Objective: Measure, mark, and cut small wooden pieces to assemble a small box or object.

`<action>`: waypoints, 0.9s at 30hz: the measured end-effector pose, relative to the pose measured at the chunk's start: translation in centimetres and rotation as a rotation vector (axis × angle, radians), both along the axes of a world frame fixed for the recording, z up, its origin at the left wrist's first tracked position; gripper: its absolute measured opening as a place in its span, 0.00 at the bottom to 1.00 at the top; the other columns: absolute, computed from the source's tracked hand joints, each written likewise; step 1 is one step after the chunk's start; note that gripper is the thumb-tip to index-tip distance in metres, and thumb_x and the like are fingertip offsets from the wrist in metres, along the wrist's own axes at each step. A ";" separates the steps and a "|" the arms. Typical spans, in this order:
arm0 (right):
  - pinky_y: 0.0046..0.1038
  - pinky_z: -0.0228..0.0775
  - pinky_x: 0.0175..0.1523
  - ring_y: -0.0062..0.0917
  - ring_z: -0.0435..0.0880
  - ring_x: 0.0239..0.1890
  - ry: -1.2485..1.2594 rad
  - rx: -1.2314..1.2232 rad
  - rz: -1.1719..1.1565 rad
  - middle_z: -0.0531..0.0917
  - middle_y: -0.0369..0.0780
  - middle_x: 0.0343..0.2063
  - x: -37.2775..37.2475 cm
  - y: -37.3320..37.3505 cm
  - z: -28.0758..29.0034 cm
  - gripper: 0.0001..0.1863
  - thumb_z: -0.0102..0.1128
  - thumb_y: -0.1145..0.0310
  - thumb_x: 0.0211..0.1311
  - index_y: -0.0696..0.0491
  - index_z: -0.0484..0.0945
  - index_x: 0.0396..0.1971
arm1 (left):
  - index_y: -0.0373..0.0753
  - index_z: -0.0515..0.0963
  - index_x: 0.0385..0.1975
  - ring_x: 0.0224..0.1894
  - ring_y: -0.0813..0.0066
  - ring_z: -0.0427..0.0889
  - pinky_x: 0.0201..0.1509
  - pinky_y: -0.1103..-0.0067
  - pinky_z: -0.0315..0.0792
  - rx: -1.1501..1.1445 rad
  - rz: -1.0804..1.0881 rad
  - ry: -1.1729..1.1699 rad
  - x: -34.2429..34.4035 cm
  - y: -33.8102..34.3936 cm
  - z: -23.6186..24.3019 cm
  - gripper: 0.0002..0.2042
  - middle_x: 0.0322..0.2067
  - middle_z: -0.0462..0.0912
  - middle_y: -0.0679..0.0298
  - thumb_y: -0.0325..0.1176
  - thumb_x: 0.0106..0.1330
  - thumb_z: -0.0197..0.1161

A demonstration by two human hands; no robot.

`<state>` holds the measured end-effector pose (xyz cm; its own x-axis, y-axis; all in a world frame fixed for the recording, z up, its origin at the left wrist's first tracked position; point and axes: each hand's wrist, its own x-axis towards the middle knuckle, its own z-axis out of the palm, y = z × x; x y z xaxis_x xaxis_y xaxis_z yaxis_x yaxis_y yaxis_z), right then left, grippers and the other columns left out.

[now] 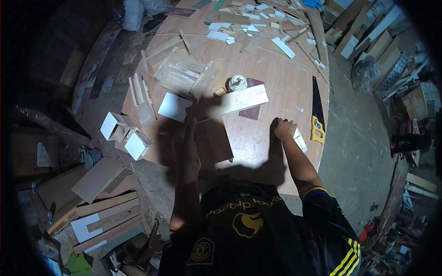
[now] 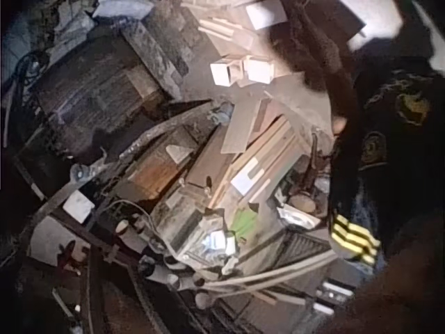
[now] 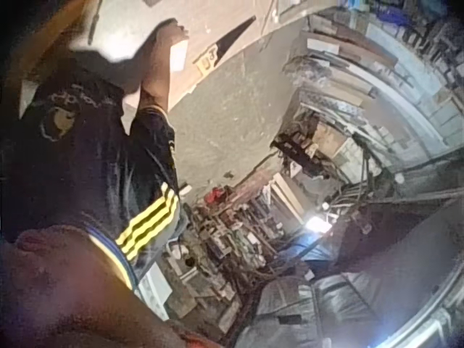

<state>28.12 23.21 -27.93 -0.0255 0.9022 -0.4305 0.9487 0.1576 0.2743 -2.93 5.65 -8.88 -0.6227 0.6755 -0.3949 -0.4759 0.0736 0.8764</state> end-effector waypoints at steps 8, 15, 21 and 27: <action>0.49 0.69 0.57 0.41 0.82 0.52 0.207 0.063 -0.074 0.86 0.45 0.43 -2.3 -0.8 -0.7 0.20 0.55 0.58 0.63 0.47 0.76 0.53 | 0.29 0.78 0.54 0.51 0.78 0.77 0.58 0.79 0.68 -0.024 0.014 -0.027 -0.7 -0.1 -0.2 0.20 0.48 0.82 0.60 0.39 0.70 0.63; 0.36 0.77 0.51 0.40 0.87 0.44 1.048 -0.024 -0.288 0.87 0.49 0.38 -3.2 -4.0 -0.8 0.20 0.67 0.58 0.55 0.51 0.83 0.46 | 0.30 0.81 0.45 0.44 0.77 0.79 0.49 0.77 0.72 -0.131 0.007 0.255 -0.3 -1.1 -3.4 0.17 0.40 0.85 0.59 0.41 0.72 0.60; 0.21 0.74 0.45 0.18 0.82 0.35 1.295 -0.121 -0.446 0.85 0.36 0.32 -0.9 -9.0 -2.0 0.10 0.67 0.71 0.61 0.57 0.83 0.41 | 0.29 0.81 0.45 0.40 0.74 0.81 0.44 0.74 0.74 -0.136 -0.182 0.581 1.3 -2.4 -3.0 0.18 0.38 0.85 0.57 0.42 0.72 0.60; 0.21 0.74 0.42 0.18 0.81 0.33 1.181 -0.176 -0.474 0.85 0.36 0.30 0.6 -11.4 -2.4 0.05 0.66 0.73 0.61 0.58 0.82 0.35 | 0.29 0.82 0.45 0.40 0.74 0.82 0.44 0.74 0.74 -0.123 -0.277 0.570 2.4 -2.9 -3.4 0.20 0.37 0.86 0.58 0.44 0.71 0.61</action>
